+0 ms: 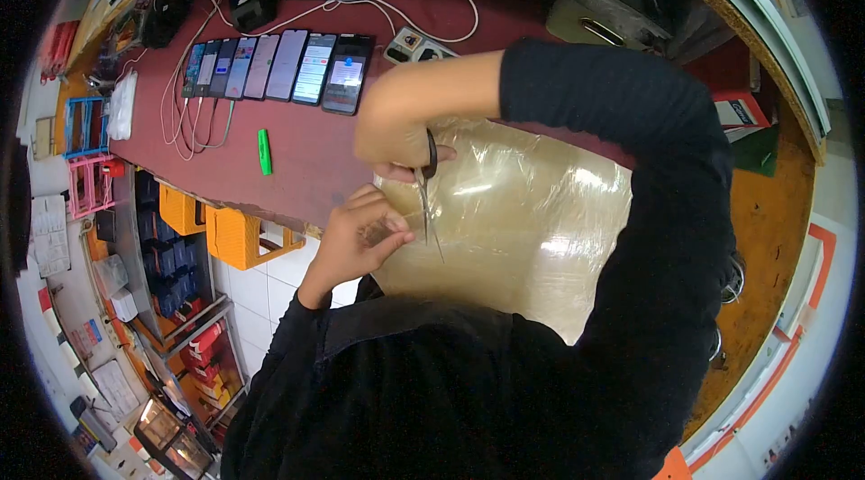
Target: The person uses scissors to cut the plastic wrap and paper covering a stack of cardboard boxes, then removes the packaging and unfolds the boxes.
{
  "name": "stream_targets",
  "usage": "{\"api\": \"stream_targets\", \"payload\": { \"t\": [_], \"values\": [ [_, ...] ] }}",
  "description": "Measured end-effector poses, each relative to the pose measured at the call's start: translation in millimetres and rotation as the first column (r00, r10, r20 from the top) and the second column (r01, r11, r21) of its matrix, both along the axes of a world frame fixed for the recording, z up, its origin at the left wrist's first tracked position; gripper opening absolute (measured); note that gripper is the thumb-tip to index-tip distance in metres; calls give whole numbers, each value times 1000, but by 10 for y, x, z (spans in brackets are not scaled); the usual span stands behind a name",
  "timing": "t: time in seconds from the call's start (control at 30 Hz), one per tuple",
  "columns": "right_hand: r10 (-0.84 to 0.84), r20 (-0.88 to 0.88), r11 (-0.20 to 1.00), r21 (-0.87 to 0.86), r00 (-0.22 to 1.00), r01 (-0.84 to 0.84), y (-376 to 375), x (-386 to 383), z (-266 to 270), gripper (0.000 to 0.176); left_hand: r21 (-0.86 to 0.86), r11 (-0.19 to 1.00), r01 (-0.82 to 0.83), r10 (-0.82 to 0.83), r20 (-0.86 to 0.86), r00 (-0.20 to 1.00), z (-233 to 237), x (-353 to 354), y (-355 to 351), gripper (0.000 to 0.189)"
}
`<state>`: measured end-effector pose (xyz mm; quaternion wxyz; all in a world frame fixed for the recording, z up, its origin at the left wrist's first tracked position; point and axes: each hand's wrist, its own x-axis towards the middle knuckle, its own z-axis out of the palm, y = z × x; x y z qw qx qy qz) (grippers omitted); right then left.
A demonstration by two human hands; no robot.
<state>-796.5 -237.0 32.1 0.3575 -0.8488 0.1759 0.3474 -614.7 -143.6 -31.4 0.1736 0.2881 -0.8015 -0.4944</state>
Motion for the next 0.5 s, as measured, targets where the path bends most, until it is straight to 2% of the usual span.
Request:
{"api": "stream_targets", "payload": {
  "t": [0.03, 0.1, 0.17, 0.23, 0.27, 0.33, 0.37, 0.43, 0.47, 0.5],
  "values": [
    [4, 4, 1000, 3, 1000, -4, 30, 57, -102, 35, 29, 1000, 8, -8, -14, 1000, 5, 14, -15, 20],
    [230, 75, 971, 52, 970, -234, 126, 186, -256, 35, 75, 997, -5, 8, -45, 999, 17, 80, -48, 20],
    [214, 56, 974, 64, 975, -218, 218, 212, -322, 34, 121, 992, -19, 29, -78, 997, -1, 166, -76, 19],
    [167, 19, 984, 58, 986, -168, 276, 178, -274, 27, 87, 992, 93, -89, -51, 995, -45, 237, -105, 20],
    [170, 17, 984, 56, 985, -170, 291, 149, -241, 27, 85, 992, 91, -87, -52, 995, -31, 237, -114, 20],
    [29, 38, 993, 116, 999, -33, 337, 58, -172, 44, 54, 978, 201, -204, 64, 977, 35, 204, -107, 27],
    [25, 31, 993, 116, 999, -28, 387, -35, -128, 44, 52, 977, 206, -209, 57, 976, 73, 174, -69, 27],
    [-173, 60, 981, -77, 983, 177, 496, -318, -5, 18, -57, 956, 287, -275, 158, 948, 138, 97, 24, 39],
    [-211, 177, 965, -119, 961, 234, 487, -530, 114, 21, -62, 954, 294, -282, 150, 948, 115, 84, 72, 39],
    [-320, 294, 927, -100, 901, 361, 515, -694, 427, 29, -227, 908, 353, -314, 190, 930, 66, 76, 116, 43]
  ]
}}
